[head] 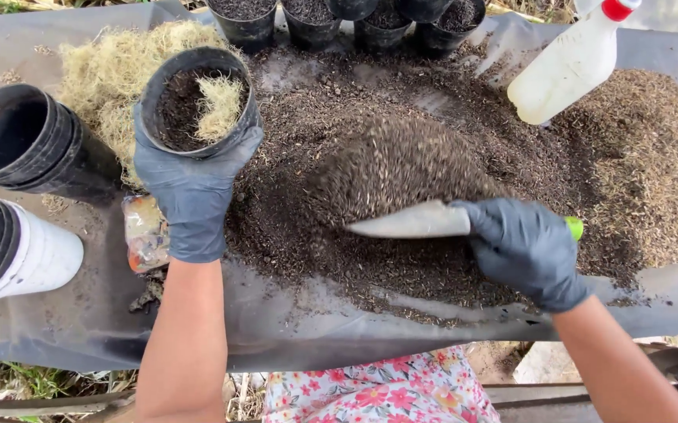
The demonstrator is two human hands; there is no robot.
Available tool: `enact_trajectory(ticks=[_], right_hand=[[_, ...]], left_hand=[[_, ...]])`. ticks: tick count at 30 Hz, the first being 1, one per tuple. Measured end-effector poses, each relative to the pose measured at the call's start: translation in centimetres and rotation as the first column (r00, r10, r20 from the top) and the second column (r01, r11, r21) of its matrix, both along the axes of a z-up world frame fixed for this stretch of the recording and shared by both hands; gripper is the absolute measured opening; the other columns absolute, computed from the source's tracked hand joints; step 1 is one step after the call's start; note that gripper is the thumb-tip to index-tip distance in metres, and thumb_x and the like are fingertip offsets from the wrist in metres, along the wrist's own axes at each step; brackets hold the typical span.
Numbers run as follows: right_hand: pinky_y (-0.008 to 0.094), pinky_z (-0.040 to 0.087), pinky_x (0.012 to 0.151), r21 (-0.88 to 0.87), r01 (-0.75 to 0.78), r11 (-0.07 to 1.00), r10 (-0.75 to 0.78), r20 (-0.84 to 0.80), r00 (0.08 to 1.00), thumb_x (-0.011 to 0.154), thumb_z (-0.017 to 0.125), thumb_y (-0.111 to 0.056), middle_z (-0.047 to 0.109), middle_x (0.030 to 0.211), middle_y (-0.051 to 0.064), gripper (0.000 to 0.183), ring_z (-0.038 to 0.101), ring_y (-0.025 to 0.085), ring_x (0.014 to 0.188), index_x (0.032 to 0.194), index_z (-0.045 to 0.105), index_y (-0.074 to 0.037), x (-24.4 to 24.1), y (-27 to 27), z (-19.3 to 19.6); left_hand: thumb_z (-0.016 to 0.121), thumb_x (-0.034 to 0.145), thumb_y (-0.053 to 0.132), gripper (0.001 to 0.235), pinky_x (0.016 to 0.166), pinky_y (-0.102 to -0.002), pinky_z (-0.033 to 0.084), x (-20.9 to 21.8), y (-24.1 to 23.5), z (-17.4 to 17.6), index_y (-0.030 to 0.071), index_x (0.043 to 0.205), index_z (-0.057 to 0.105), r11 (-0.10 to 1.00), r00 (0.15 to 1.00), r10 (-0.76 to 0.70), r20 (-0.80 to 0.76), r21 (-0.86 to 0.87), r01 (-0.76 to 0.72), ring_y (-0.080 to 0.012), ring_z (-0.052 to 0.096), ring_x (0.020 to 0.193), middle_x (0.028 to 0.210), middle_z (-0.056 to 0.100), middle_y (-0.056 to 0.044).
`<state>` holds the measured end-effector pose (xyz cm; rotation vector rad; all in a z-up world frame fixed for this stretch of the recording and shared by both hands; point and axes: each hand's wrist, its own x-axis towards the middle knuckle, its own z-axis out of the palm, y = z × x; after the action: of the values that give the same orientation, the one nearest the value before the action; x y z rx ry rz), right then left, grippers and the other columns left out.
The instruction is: Mixing soil components on a work surface and filling small plastic pots using a hand trowel
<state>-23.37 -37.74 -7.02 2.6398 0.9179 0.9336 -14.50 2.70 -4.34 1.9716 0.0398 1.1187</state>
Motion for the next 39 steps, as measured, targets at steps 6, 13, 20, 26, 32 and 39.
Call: enact_trajectory(ticks=[6, 13, 20, 26, 32, 39], right_hand=[[0.041, 0.054, 0.058, 0.094, 0.285, 0.954, -0.264, -0.186, 0.946, 0.103, 0.069, -0.038, 0.064, 0.08, -0.009, 0.02, 0.064, 0.018, 0.065, 0.122, 0.074, -0.035, 0.0, -2.9, 2.7], [0.035, 0.05, 0.057, 0.213, 0.177, 0.961, -0.102, -0.32, 0.942, 0.086, 0.074, -0.015, 0.066, 0.085, 0.002, 0.025, 0.057, 0.019, 0.062, 0.111, 0.069, -0.015, -8.5, -7.2, -1.1], [0.037, 0.049, 0.061, 0.015, 0.114, 0.993, -0.108, -0.21, 0.972, 0.07, 0.057, 0.001, 0.066, 0.089, -0.007, 0.06, 0.06, 0.02, 0.07, 0.12, 0.071, -0.03, -8.2, -6.7, -1.4], [0.034, 0.042, 0.048, -0.001, -0.014, 1.0, 0.014, -0.028, 1.0, 0.092, 0.067, -0.011, 0.065, 0.089, -0.002, 0.041, 0.056, 0.017, 0.064, 0.131, 0.067, -0.022, -1.9, -5.8, -1.9], [0.036, 0.056, 0.059, 0.283, 0.059, 0.957, 0.004, -0.216, 0.976, 0.084, 0.071, -0.004, 0.073, 0.087, -0.001, 0.039, 0.067, 0.019, 0.068, 0.12, 0.077, -0.018, 1.5, -5.8, 0.0], [0.032, 0.046, 0.033, 0.282, 0.421, 0.862, -0.193, -0.585, 0.787, 0.104, 0.059, -0.026, 0.058, 0.059, -0.001, 0.022, 0.047, 0.016, 0.041, 0.084, 0.054, -0.019, -3.0, 0.5, 3.1]], left_hand=[[0.109, 0.063, 0.027, 0.086, 0.103, -0.034, 0.058, 1.5, 0.7, -1.1, 0.003, 0.129, 0.06, 0.998, 0.994, -0.018, -0.11, -0.056, 0.012, -0.0232, 0.069, 0.111, 0.123, 0.072, -0.01], [0.11, 0.067, 0.021, 0.092, 0.112, -0.038, 0.053, 0.8, 0.2, -1.1, -0.003, 0.137, 0.053, 0.996, 0.995, -0.086, -0.058, -0.014, 0.086, -0.029, 0.066, 0.123, 0.132, 0.067, -0.018], [0.11, 0.071, 0.021, 0.089, 0.109, -0.044, 0.054, -0.3, -0.2, 0.2, -0.006, 0.136, 0.056, 0.981, 0.999, -0.054, -0.005, 0.184, 0.054, -0.0365, 0.067, 0.122, 0.13, 0.068, -0.024], [0.109, 0.071, 0.019, 0.083, 0.1, -0.043, 0.06, -0.3, -0.6, 0.2, -0.004, 0.133, 0.059, 0.992, 0.999, -0.045, -0.014, 0.114, 0.046, -0.033, 0.07, 0.114, 0.124, 0.071, -0.021], [0.11, 0.072, 0.027, 0.09, 0.106, -0.047, 0.057, -0.2, 0.0, -0.7, -0.007, 0.136, 0.057, 0.964, 0.998, -0.059, 0.027, 0.26, 0.05, -0.0396, 0.068, 0.121, 0.129, 0.068, -0.025], [0.109, 0.075, 0.025, 0.078, 0.1, -0.041, 0.059, 0.5, 0.2, -0.2, -0.006, 0.129, 0.062, 0.97, 0.999, 0.04, -0.003, 0.241, -0.038, -0.0337, 0.072, 0.112, 0.123, 0.072, -0.021]])
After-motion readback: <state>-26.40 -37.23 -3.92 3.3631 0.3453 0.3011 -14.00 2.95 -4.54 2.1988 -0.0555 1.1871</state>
